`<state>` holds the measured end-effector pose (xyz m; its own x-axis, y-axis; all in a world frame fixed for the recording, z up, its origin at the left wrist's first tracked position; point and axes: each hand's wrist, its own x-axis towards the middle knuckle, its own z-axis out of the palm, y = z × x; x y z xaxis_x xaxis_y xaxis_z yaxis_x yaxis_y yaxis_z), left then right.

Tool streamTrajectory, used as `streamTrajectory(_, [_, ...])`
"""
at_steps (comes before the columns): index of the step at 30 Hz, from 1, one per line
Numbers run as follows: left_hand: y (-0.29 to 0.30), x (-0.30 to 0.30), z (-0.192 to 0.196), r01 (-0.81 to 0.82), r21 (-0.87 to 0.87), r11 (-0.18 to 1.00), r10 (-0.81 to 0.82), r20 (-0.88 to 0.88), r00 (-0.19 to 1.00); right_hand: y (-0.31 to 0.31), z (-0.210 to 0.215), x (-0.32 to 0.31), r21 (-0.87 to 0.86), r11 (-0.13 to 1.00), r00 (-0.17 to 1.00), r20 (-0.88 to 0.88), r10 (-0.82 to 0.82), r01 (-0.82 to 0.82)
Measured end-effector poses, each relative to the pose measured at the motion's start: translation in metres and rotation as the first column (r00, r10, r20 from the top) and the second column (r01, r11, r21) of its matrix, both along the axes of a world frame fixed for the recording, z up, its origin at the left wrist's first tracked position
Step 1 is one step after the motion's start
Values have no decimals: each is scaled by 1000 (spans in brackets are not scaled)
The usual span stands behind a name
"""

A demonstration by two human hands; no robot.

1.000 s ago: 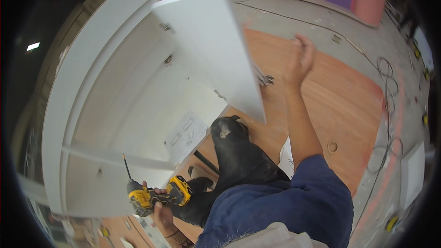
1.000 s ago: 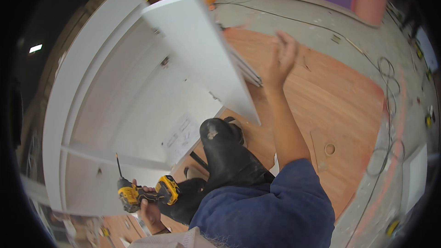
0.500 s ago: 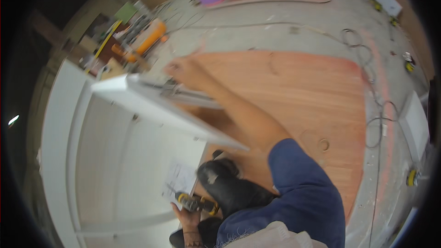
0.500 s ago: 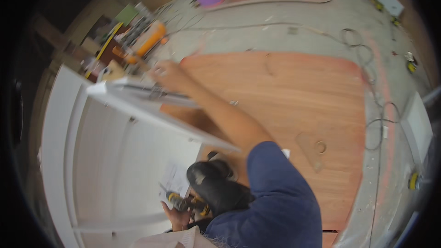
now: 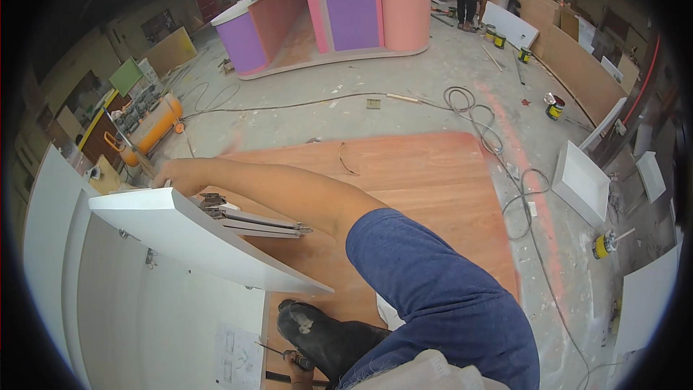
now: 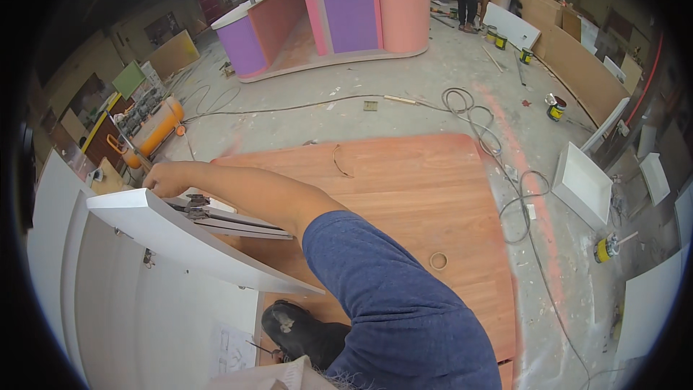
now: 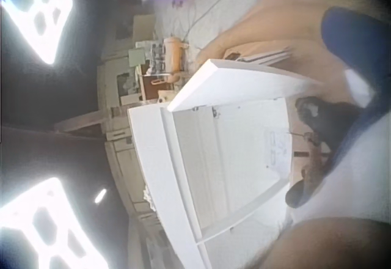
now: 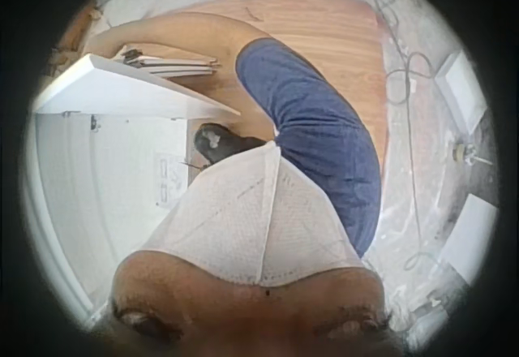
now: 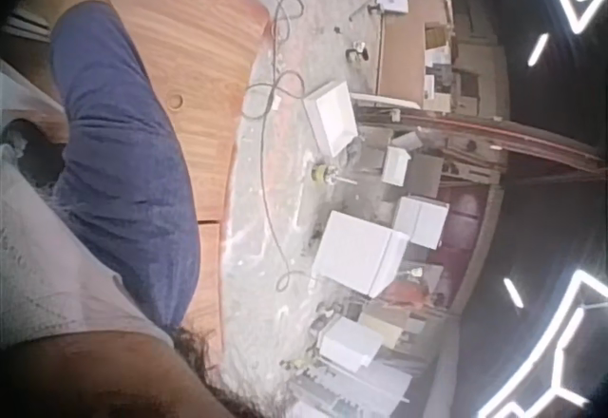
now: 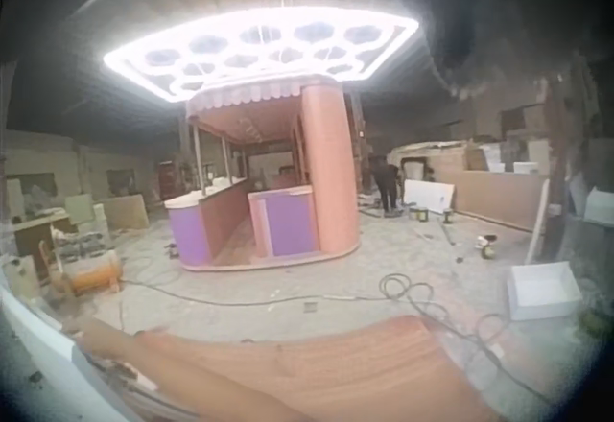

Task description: The person attaches a white door panel to a cabinet frame by aligning the hinges and securing them with screws using a power drill.

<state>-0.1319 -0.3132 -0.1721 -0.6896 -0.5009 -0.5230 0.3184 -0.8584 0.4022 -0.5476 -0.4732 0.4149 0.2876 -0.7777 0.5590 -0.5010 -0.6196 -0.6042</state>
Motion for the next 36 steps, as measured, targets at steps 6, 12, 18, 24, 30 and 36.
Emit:
streamTrajectory(6, [5, -40, -7, -89, -116, 989, 108, 175, 979, -15, -14, -31, -177, 984, 999, -6, 32, -33])
streamTrajectory(12, [-3, -35, -6, -94, -139, 986, 113, 137, 984, -21, -1, -53, -163, 972, 972, -139, -190, 167])
streamTrajectory(18, [-4, -17, -10, -187, -79, 979, 199, 190, 961, -26, 9, -71, -122, 809, 817, 41, -575, 576])
streamTrajectory(24, [-4, -10, -4, -178, -44, 983, 184, 232, 955, -54, -5, -90, -34, 711, 699, 222, -680, 702])
streamTrajectory(30, [-1, 0, -8, -105, -188, 977, 157, 290, 944, -73, -20, -75, -70, 577, 552, 401, -731, 814])
streamTrajectory(36, [-1, 0, 18, -224, -201, 954, 295, 765, 573, -56, -35, -130, -43, 443, 421, 402, -813, 895])
